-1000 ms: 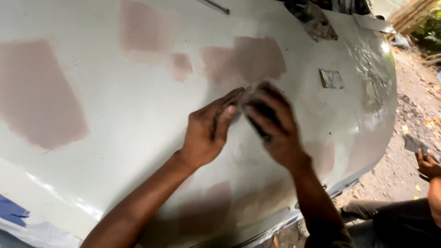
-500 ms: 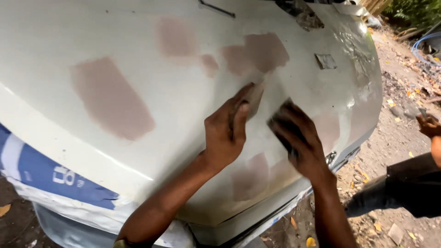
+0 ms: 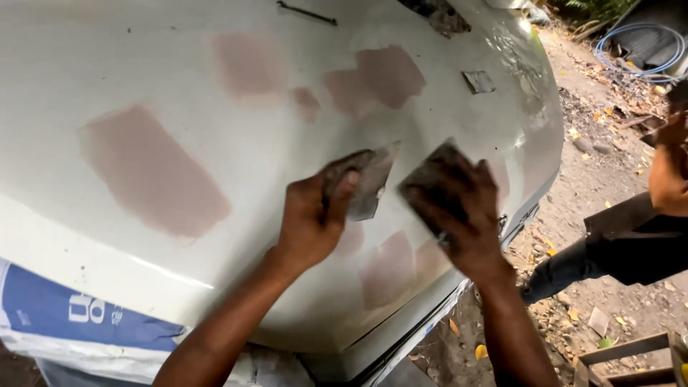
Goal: Sanding and applying body filler to a white vehicle to prepare it for painting.
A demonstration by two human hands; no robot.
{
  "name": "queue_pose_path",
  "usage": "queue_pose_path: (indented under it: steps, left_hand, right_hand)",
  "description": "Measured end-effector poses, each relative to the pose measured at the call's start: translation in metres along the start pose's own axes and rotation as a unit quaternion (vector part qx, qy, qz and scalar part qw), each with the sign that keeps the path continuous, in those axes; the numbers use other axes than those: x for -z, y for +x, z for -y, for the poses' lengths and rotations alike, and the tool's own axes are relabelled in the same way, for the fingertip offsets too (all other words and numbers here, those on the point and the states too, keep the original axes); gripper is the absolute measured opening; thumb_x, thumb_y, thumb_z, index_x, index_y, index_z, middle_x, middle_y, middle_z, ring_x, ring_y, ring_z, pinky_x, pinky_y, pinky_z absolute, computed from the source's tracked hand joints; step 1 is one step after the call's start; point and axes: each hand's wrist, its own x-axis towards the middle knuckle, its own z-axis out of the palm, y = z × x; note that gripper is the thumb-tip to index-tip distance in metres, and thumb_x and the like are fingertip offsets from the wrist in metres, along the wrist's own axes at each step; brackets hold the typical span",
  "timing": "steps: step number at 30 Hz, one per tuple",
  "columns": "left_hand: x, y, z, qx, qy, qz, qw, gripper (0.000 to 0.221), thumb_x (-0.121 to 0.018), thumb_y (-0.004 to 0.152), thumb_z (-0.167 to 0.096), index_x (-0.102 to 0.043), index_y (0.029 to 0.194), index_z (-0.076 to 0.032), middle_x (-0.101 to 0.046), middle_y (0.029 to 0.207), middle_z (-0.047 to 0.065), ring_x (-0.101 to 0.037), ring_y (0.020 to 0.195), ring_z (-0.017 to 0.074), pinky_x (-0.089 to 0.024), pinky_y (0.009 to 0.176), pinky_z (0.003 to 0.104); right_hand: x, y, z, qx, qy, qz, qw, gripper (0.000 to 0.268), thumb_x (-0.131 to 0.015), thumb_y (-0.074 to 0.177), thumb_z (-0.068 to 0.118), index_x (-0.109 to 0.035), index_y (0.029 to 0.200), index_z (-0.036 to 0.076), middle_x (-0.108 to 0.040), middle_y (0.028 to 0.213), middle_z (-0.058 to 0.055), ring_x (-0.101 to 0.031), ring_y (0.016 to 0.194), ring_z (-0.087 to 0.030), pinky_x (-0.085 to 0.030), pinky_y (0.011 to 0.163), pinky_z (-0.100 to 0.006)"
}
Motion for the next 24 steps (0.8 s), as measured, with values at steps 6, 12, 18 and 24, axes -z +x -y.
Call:
queue_pose_path:
  steps: [6,12,18,24]
  left_hand:
    - [0.004,0.036,0.030,0.061,0.138,-0.041,0.988,0.031,-0.063,0.111,-0.018,-0.074,0.095,0.006,-0.057,0.057,0.019,-0.046,0.053,0.0201,-0.040,0.051,0.035]
    - [0.026,0.096,0.066,-0.151,0.231,-0.097,0.956,0.029,-0.057,0.112,-0.011,-0.064,0.138,0.001,-0.073,0.088,0.014,-0.061,0.058,0.0192,-0.050,0.054,0.032]
    - [0.033,0.084,0.073,-0.217,0.339,-0.056,0.914,0.033,-0.064,0.105,-0.007,-0.062,0.138,-0.001,-0.074,0.120,0.017,-0.073,0.083,0.0262,-0.058,0.066,0.034]
    - [0.029,0.078,0.063,-0.220,0.365,-0.041,0.904,0.040,-0.068,0.100,-0.004,-0.060,0.139,0.000,-0.071,0.126,0.018,-0.075,0.104,0.0292,-0.063,0.086,0.037]
  right_hand:
    - [-0.038,0.011,-0.040,0.041,-0.039,0.162,0.985,0.068,-0.071,0.074,0.004,-0.066,0.136,0.031,-0.058,0.146,-0.005,-0.045,0.141,-0.031,-0.023,0.117,-0.063]
    - [-0.108,0.096,-0.177,-0.176,0.193,0.206,0.943,0.058,-0.059,0.090,-0.008,-0.059,0.142,0.017,-0.061,0.144,-0.010,-0.064,0.124,-0.030,-0.054,0.103,-0.040]
    - [-0.214,0.192,-0.267,-0.320,0.021,0.355,0.878,0.039,-0.052,0.104,0.018,-0.062,0.142,0.020,-0.067,0.134,-0.014,-0.065,0.119,-0.036,-0.051,0.106,-0.049]
    - [-0.279,0.210,-0.318,-0.260,-0.091,0.405,0.872,0.050,-0.055,0.097,0.016,-0.062,0.146,0.022,-0.064,0.139,-0.015,-0.060,0.125,-0.040,-0.047,0.108,-0.055]
